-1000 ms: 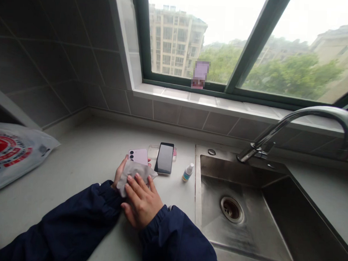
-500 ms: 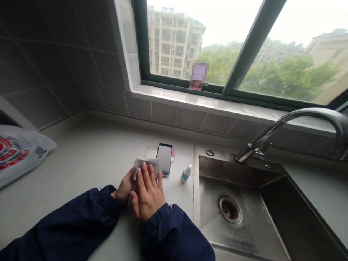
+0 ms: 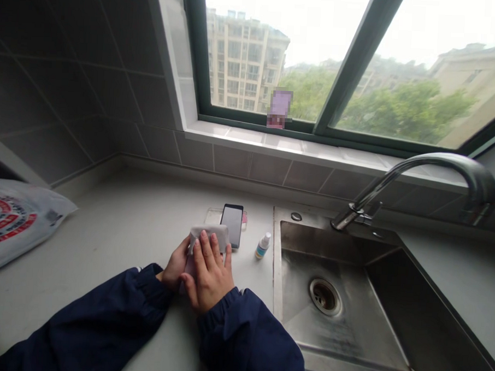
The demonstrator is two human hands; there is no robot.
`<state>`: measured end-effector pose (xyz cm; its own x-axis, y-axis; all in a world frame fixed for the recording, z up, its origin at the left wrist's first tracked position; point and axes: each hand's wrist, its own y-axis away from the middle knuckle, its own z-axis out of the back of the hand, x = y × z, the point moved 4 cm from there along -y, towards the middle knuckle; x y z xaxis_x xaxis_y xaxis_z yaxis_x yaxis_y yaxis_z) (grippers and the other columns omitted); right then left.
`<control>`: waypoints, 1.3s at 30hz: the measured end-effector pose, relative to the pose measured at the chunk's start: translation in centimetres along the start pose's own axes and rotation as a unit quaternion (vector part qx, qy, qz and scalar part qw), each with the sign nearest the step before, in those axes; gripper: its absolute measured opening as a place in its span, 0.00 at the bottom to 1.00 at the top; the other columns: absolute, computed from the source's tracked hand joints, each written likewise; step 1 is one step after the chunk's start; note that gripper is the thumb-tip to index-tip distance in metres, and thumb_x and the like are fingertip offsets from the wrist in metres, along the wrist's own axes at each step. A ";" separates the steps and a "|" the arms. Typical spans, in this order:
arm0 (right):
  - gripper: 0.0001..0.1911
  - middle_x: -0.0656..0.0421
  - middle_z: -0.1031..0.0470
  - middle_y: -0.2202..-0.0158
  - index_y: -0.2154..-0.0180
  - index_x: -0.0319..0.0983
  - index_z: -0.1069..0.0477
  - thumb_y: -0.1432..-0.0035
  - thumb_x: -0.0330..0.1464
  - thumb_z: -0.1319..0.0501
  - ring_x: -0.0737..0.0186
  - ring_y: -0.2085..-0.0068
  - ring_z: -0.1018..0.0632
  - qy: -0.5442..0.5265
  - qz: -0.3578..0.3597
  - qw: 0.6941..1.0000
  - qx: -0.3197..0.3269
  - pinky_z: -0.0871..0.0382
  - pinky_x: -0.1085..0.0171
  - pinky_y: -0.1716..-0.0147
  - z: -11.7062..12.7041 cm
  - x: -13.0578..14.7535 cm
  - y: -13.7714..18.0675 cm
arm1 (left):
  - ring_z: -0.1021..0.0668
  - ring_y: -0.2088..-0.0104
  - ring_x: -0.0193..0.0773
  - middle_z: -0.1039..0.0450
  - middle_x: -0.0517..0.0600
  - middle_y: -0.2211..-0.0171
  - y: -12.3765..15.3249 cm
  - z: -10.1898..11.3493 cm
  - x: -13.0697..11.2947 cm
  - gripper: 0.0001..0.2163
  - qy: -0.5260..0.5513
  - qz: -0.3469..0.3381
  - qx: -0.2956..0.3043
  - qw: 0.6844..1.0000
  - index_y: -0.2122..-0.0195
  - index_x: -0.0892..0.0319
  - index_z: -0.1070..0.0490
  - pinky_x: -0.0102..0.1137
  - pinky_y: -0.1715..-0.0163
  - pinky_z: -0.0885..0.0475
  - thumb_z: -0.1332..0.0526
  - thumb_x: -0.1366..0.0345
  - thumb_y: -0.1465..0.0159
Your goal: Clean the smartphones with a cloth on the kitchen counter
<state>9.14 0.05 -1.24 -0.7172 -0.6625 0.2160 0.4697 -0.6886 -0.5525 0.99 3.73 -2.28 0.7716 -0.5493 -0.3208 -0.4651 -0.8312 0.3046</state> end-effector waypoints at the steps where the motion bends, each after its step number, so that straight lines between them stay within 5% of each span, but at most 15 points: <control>1: 0.35 0.44 0.53 0.29 0.31 0.29 0.53 0.34 0.37 0.48 0.44 0.29 0.54 -0.003 0.003 1.000 0.002 0.68 0.40 0.33 0.0 0.1 0.0 | 0.25 0.43 0.49 0.24 0.61 0.49 0.1 0.1 -0.1 0.28 -0.004 0.003 -0.015 1.000 0.39 0.68 0.34 0.39 0.36 0.43 0.54 0.51 0.29; 8: 0.18 0.54 0.31 0.38 0.45 0.37 0.30 0.33 0.33 0.47 0.51 0.33 0.37 -0.081 0.079 0.993 -0.034 0.78 0.45 0.32 1.7 0.8 -0.2 | 0.20 0.53 0.54 0.20 0.62 0.60 0.0 1.8 -1.2 0.34 -0.050 0.025 -0.008 0.998 0.48 0.71 0.27 0.42 0.48 0.30 0.54 0.41 0.33; 15: 0.07 0.58 0.19 0.53 0.59 0.40 0.24 0.36 0.30 0.41 0.57 0.44 0.23 -0.158 0.085 0.978 -0.108 0.60 0.49 0.30 2.5 0.9 -0.1 | 0.18 0.63 0.50 0.20 0.63 0.64 -0.5 1.5 -1.6 0.35 -0.058 0.041 -0.014 0.997 0.47 0.71 0.28 0.40 0.56 0.26 0.55 0.41 0.33; 21: 0.11 0.51 0.22 0.48 0.53 0.35 0.25 0.38 0.26 0.39 0.57 0.41 0.26 -0.183 0.083 0.969 -0.141 0.32 0.60 0.39 1.5 0.3 0.2 | 0.19 0.65 0.48 0.21 0.62 0.66 -0.6 0.9 -1.5 0.36 -0.057 0.039 0.002 0.998 0.44 0.71 0.31 0.37 0.61 0.25 0.53 0.41 0.34; 39: 0.16 0.43 0.31 0.39 0.49 0.33 0.27 0.38 0.24 0.43 0.49 0.34 0.36 -0.197 0.065 0.974 -0.089 0.31 0.52 0.40 0.9 -0.3 -0.2 | 0.18 0.63 0.50 0.21 0.64 0.65 -0.9 0.6 -1.8 0.36 -0.079 0.048 -0.012 0.996 0.41 0.73 0.33 0.39 0.62 0.23 0.58 0.43 0.32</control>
<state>9.73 0.09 -0.50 -0.3887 -0.8263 0.4077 0.4211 -0.5529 -0.7190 -0.27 5.41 -2.55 0.6449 -0.6346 -0.4258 -0.5212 -0.7727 0.3622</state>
